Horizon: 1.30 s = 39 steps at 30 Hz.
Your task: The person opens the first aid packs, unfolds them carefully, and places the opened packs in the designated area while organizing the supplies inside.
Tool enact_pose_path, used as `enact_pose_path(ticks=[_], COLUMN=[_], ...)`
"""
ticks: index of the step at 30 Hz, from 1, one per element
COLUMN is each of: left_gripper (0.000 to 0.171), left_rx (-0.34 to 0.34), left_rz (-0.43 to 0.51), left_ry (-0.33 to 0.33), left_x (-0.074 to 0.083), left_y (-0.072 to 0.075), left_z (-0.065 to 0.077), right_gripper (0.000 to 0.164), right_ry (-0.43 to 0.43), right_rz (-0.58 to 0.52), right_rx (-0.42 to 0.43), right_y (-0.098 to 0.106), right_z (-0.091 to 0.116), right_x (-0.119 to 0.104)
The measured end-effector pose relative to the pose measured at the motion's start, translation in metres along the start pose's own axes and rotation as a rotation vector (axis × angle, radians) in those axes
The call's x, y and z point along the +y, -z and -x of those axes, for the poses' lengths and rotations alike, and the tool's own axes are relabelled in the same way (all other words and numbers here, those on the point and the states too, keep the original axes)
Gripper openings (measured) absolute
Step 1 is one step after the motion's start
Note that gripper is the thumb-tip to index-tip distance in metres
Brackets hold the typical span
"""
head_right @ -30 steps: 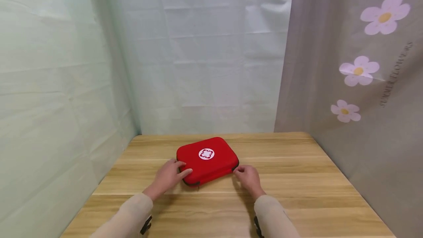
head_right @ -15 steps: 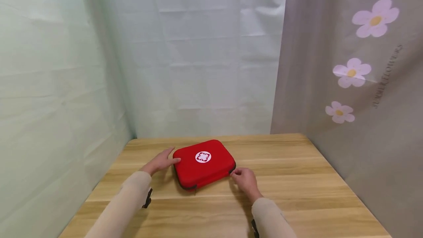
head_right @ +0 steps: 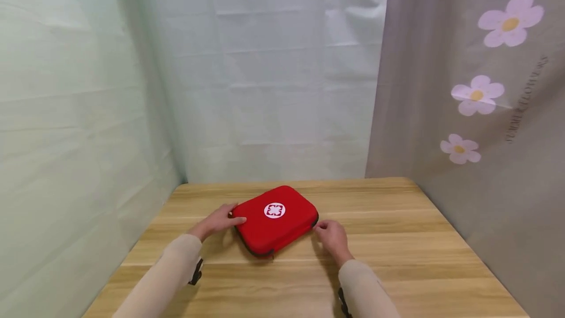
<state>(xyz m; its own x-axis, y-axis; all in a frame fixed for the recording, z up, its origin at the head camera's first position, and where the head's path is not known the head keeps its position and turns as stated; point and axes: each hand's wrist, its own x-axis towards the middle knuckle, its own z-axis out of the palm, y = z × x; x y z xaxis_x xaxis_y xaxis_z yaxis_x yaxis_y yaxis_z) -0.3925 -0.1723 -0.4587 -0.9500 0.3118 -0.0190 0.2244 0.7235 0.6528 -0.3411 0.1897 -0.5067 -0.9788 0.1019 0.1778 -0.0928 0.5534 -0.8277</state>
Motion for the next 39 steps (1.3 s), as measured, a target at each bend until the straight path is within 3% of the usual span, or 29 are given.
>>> enact_pose_path(ticks=[5, 12, 16, 25, 32, 39], left_gripper=[0.093, 0.089, 0.091, 0.087, 0.069, 0.058], left_rx=[-0.021, -0.045, -0.007, 0.095, 0.125, 0.131], left_rz=[-0.009, -0.012, -0.034, -0.103, -0.128, -0.154], left_ry=[0.015, -0.006, -0.009, -0.008, -0.003, -0.073], left_x=[-0.002, 0.005, 0.013, 0.040, 0.049, 0.054], left_y=[-0.005, -0.018, -0.027, -0.053, -0.062, -0.064], left_z=[0.007, 0.014, 0.019, 0.029, 0.036, 0.037], right_gripper=[0.013, 0.017, 0.019, 0.025, 0.049, 0.080], right_ry=[-0.015, -0.004, -0.044, 0.001, -0.012, 0.009], right_rz=[-0.028, -0.045, -0.066, -0.026, -0.010, 0.058], right_rx=[-0.002, 0.020, 0.009, -0.033, -0.079, -0.192], right_y=[0.003, 0.011, 0.012, 0.013, 0.016, 0.018], right_z=[-0.005, -0.010, -0.016, -0.019, -0.014, -0.011], right_x=[-0.002, -0.002, -0.001, -0.011, -0.017, -0.026])
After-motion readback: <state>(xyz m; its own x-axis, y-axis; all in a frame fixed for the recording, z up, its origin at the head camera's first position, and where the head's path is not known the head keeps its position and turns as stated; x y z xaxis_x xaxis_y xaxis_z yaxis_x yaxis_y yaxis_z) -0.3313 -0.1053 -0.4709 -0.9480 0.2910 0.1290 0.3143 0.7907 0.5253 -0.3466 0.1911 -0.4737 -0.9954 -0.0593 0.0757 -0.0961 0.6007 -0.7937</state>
